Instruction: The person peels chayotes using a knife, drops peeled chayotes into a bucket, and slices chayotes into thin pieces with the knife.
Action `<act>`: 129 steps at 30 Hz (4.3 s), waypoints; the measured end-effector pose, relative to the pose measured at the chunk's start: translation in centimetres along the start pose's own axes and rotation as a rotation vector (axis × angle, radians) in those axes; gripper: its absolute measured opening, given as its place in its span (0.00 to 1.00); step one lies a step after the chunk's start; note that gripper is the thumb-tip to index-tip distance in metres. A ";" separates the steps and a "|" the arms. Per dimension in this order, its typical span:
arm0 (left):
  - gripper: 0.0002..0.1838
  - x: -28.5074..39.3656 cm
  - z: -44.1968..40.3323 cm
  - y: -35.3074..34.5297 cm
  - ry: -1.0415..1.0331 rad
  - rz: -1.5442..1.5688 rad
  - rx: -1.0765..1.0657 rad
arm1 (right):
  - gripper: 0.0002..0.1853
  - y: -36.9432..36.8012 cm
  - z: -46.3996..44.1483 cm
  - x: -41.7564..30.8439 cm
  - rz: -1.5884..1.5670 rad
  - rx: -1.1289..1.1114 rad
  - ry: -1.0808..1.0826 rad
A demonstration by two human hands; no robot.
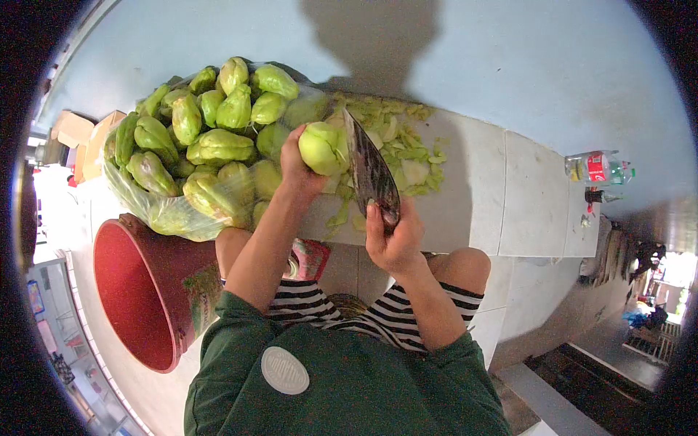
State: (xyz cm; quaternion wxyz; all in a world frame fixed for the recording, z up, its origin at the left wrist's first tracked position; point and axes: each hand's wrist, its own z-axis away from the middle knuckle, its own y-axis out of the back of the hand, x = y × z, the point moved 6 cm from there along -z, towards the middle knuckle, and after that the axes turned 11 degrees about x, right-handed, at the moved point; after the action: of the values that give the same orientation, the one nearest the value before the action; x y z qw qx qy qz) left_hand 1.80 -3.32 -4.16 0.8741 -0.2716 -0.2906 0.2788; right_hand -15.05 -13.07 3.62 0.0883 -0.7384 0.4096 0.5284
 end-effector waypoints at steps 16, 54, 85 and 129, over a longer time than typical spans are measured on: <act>0.16 -0.5 -0.3 0.1 0.044 -0.054 -0.115 | 0.10 -2.2 -1.2 -1.7 0.132 -0.155 0.002; 0.11 1.2 1.1 -2.5 -0.084 -0.184 -0.291 | 0.07 -2.4 -0.3 -1.6 0.159 -0.074 0.156; 0.12 -1.3 1.3 -0.6 0.082 -0.179 -0.105 | 0.12 -4.3 0.3 0.4 0.222 -0.148 0.051; 0.17 -1.3 2.5 -1.3 0.046 -0.144 -0.021 | 0.14 -5.1 0.0 1.8 0.213 -0.097 -0.099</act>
State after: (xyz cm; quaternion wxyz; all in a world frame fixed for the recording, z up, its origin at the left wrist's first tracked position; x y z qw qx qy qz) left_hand -0.26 -4.32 -2.09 0.8954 -0.2658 -0.2919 0.2058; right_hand -11.26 -10.68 0.59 0.0162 -0.6672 0.4549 0.5896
